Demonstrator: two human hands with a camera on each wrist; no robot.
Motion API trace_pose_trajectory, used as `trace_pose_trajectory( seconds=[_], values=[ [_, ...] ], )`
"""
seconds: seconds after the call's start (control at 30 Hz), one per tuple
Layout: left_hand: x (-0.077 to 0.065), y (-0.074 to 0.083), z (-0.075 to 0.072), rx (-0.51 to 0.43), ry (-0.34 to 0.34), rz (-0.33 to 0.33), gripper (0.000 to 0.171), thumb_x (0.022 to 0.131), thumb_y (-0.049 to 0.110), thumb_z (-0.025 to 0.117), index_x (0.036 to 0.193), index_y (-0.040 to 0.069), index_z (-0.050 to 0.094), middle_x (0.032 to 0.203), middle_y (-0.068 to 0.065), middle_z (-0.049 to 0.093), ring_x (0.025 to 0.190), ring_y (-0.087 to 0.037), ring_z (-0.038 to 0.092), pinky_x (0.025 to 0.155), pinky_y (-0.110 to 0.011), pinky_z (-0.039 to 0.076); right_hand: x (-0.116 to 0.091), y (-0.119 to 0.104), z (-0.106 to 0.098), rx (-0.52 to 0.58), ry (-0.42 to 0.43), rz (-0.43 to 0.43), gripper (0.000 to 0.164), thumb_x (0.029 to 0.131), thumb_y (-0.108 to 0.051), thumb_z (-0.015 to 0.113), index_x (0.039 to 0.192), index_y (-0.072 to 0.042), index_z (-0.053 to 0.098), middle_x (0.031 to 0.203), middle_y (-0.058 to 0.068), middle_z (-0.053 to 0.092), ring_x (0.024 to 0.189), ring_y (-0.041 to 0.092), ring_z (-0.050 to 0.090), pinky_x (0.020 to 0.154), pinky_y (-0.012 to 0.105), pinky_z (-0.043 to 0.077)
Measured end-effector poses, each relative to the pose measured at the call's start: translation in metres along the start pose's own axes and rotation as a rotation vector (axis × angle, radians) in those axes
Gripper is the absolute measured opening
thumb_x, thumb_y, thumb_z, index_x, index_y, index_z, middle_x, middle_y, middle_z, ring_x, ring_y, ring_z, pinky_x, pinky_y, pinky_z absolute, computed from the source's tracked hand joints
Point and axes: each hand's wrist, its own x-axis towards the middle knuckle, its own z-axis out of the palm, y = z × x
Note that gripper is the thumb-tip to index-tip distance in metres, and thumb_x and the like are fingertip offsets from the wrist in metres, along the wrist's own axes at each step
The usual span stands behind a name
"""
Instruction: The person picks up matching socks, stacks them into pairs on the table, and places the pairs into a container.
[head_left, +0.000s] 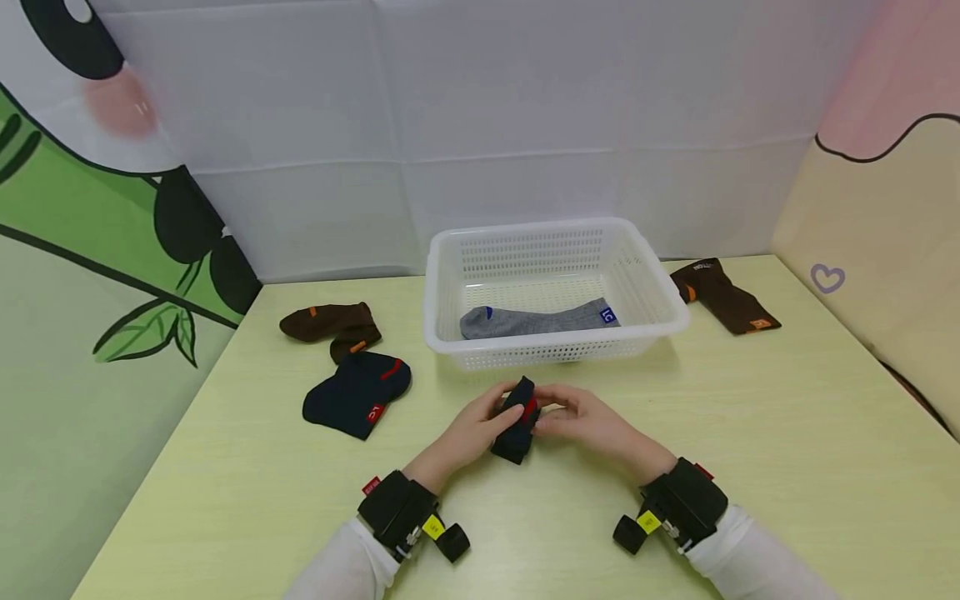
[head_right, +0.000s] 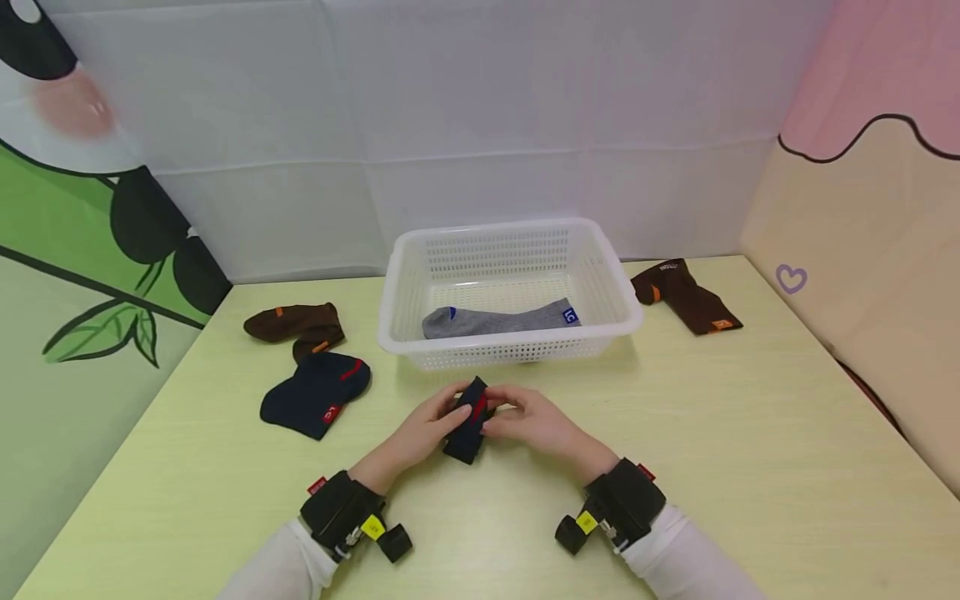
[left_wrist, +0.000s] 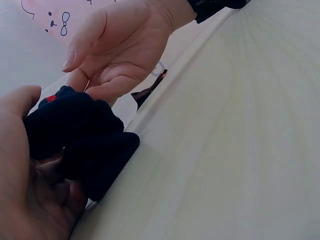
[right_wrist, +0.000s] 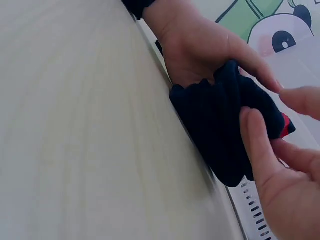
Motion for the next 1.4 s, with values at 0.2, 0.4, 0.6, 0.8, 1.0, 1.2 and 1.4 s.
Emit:
trace_pose_trajectory(
  seconds=[0.2, 0.4, 0.6, 0.8, 1.0, 1.2, 1.4],
  values=[
    [0.000, -0.001, 0.000, 0.089, 0.048, -0.021, 0.053, 0.091, 0.032, 0.062, 0.138, 0.015, 0.044, 0.126, -0.008, 0.056, 0.106, -0.017, 0.055, 0.090, -0.032, 0.043, -0.004, -0.005, 0.004, -0.035, -0.169, -0.007, 0.076, 0.094, -0.015, 0.059, 0.145, 0.013, 0.010, 0.145, 0.036, 0.024, 0.127, 0.045, 0.042, 0.095, 0.021, 0.045],
    [0.000, -0.001, 0.001, 0.078, 0.083, -0.010, 0.052, 0.089, 0.022, 0.065, 0.135, 0.012, 0.045, 0.125, -0.010, 0.057, 0.104, -0.019, 0.057, 0.087, -0.031, 0.045, -0.004, -0.005, 0.006, -0.066, -0.150, -0.062, 0.068, 0.094, -0.011, 0.057, 0.146, 0.010, 0.019, 0.147, 0.034, 0.023, 0.126, 0.045, 0.041, 0.095, 0.022, 0.045],
    [0.001, -0.002, 0.000, 0.057, 0.077, 0.015, 0.052, 0.088, 0.013, 0.064, 0.135, 0.004, 0.045, 0.121, -0.017, 0.058, 0.097, -0.020, 0.060, 0.080, -0.026, 0.048, -0.001, -0.002, 0.004, -0.284, 0.086, -0.086, 0.062, 0.090, -0.007, 0.061, 0.144, 0.000, 0.030, 0.143, 0.022, 0.034, 0.112, 0.029, 0.047, 0.091, 0.032, 0.044],
    [0.001, -0.002, -0.001, -0.085, -0.010, 0.058, 0.052, 0.088, 0.004, 0.062, 0.137, -0.001, 0.042, 0.130, -0.023, 0.053, 0.111, -0.028, 0.057, 0.087, -0.024, 0.048, 0.002, 0.005, 0.000, -0.397, 0.080, -0.068, 0.039, 0.086, -0.010, 0.067, 0.123, -0.002, 0.057, 0.124, 0.016, 0.056, 0.110, 0.027, 0.049, 0.096, 0.043, 0.036],
    [0.000, 0.000, -0.001, -0.124, 0.049, 0.013, 0.055, 0.091, 0.008, 0.058, 0.141, -0.002, 0.036, 0.130, -0.024, 0.053, 0.112, -0.030, 0.058, 0.090, -0.029, 0.049, 0.003, 0.010, -0.002, -0.338, 0.125, 0.010, 0.019, 0.086, -0.012, 0.066, 0.102, -0.001, 0.066, 0.102, 0.010, 0.067, 0.091, 0.015, 0.056, 0.085, 0.031, 0.042],
    [0.001, -0.001, 0.001, -0.127, 0.144, 0.008, 0.037, 0.093, 0.009, 0.054, 0.127, -0.004, 0.048, 0.116, -0.024, 0.059, 0.090, -0.011, 0.062, 0.082, -0.025, 0.049, 0.004, 0.012, -0.004, -0.182, 0.328, 0.065, 0.026, 0.086, -0.003, 0.064, 0.108, 0.007, 0.059, 0.097, 0.015, 0.065, 0.074, 0.007, 0.057, 0.067, 0.021, 0.045],
    [0.003, -0.005, 0.002, -0.104, 0.207, -0.018, 0.025, 0.090, 0.006, 0.051, 0.113, -0.005, 0.053, 0.098, -0.011, 0.062, 0.082, -0.006, 0.055, 0.078, -0.023, 0.045, 0.003, 0.010, -0.009, -0.141, 0.523, 0.086, 0.032, 0.088, -0.005, 0.061, 0.118, 0.005, 0.055, 0.123, 0.019, 0.053, 0.096, 0.011, 0.052, 0.084, 0.024, 0.042]
  ],
)
